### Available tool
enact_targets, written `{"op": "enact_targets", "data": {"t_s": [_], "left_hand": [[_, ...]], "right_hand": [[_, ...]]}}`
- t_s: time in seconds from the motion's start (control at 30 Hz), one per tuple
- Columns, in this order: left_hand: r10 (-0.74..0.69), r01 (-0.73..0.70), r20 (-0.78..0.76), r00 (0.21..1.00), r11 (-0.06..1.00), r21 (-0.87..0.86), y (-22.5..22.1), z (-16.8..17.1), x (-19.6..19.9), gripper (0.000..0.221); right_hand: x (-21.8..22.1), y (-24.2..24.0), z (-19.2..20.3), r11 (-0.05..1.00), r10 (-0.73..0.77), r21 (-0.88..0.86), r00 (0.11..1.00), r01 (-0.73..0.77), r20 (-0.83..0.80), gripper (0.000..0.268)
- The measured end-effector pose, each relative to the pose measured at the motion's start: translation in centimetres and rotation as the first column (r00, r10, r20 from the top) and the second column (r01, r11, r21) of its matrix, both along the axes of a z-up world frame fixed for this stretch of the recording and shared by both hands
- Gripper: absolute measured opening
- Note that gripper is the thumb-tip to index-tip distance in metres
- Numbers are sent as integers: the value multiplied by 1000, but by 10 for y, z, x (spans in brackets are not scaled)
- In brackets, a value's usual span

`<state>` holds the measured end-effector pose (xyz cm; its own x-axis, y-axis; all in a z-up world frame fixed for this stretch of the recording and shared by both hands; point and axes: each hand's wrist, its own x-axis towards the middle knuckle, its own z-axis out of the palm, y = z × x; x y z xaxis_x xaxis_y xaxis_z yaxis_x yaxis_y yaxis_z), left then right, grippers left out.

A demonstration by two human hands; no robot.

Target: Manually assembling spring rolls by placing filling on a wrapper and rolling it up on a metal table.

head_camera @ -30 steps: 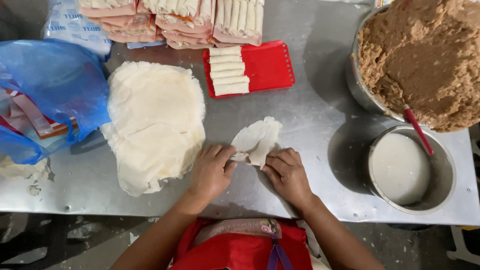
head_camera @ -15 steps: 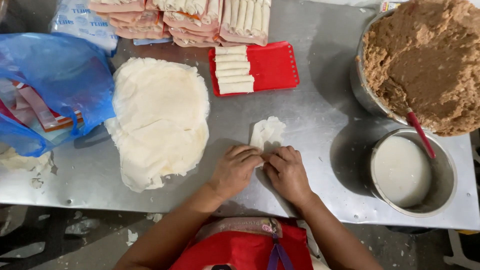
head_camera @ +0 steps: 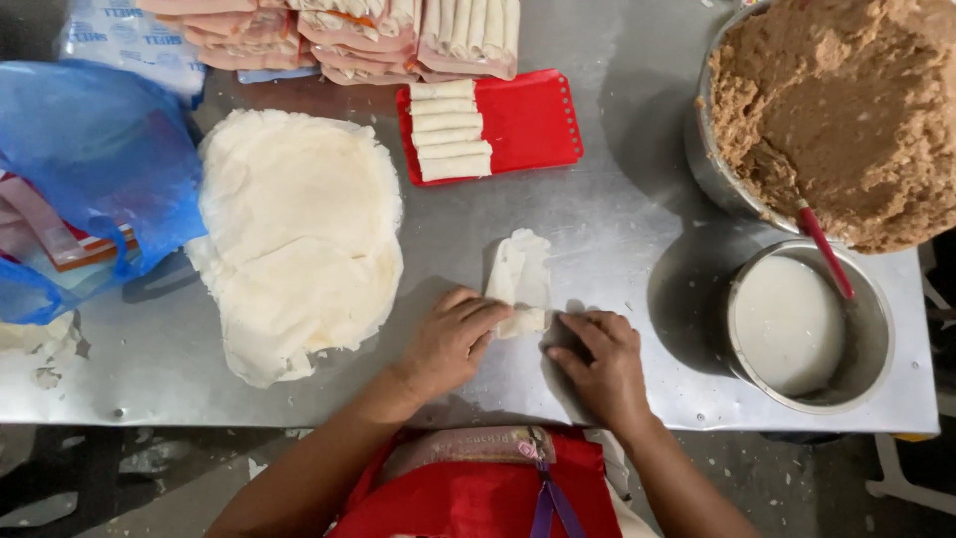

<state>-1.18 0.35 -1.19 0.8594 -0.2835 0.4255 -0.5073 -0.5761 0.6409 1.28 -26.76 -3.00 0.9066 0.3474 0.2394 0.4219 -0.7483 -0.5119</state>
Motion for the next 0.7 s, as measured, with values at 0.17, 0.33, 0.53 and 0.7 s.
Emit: {"op": "enact_targets", "data": {"t_s": [0.17, 0.33, 0.53, 0.7], "left_hand": [[31, -31, -1, 1000, 998, -55, -4, -4, -1, 39], [49, -49, -4, 999, 997, -58, -1, -8, 1, 46], [44, -79, -131, 990, 959, -272, 1, -18, 25, 15], [56, -85, -157, 986, 979, -183, 3, -25, 50, 6]], "right_hand": [[-1, 28, 8, 998, 25, 60, 999, -26, 20, 48], [9, 35, 7, 995, 82, 58, 994, -86, 71, 38], [21, 44, 16, 998, 61, -2, 994, -61, 92, 19], [28, 54, 23, 998, -59, 38, 998, 58, 21, 17]]}}
